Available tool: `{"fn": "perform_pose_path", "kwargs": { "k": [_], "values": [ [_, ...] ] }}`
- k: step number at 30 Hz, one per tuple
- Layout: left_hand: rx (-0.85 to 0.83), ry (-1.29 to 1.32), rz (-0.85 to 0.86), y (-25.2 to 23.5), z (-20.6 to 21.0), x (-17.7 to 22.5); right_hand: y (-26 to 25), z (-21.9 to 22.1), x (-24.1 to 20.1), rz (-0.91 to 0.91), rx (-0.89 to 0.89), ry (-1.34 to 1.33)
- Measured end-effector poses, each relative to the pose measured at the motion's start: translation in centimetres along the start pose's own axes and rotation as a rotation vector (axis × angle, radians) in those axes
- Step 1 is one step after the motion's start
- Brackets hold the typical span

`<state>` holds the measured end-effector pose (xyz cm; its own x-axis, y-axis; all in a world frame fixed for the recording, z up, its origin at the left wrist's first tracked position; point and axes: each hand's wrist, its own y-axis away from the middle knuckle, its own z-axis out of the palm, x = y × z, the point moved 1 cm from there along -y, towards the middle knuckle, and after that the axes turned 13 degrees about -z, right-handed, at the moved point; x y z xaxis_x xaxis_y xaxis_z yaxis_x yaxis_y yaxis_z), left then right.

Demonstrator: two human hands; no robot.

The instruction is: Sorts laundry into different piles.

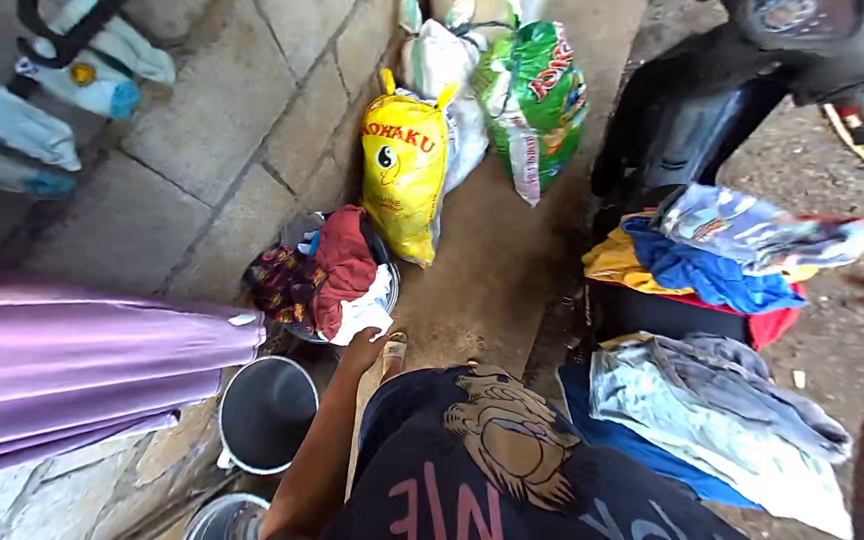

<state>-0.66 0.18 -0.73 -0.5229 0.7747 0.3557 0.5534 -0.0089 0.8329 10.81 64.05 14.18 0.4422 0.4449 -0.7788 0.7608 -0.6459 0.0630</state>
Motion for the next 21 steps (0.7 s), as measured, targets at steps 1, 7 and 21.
{"fn": "perform_pose_path", "kwargs": {
  "k": [1,7,21],
  "values": [
    [0.013,-0.004,-0.011,-0.8,-0.2,-0.4,0.0,2.3,3.2,-0.004,-0.035,-0.004],
    [0.283,-0.090,-0.229,-7.5,-3.2,-2.9,9.9,17.8,5.5,0.247,-0.376,-0.085],
    [0.135,1.051,0.398,-5.8,-13.5,-0.9,18.0,23.3,0.5,0.242,-0.527,-0.060]
  ]
}}
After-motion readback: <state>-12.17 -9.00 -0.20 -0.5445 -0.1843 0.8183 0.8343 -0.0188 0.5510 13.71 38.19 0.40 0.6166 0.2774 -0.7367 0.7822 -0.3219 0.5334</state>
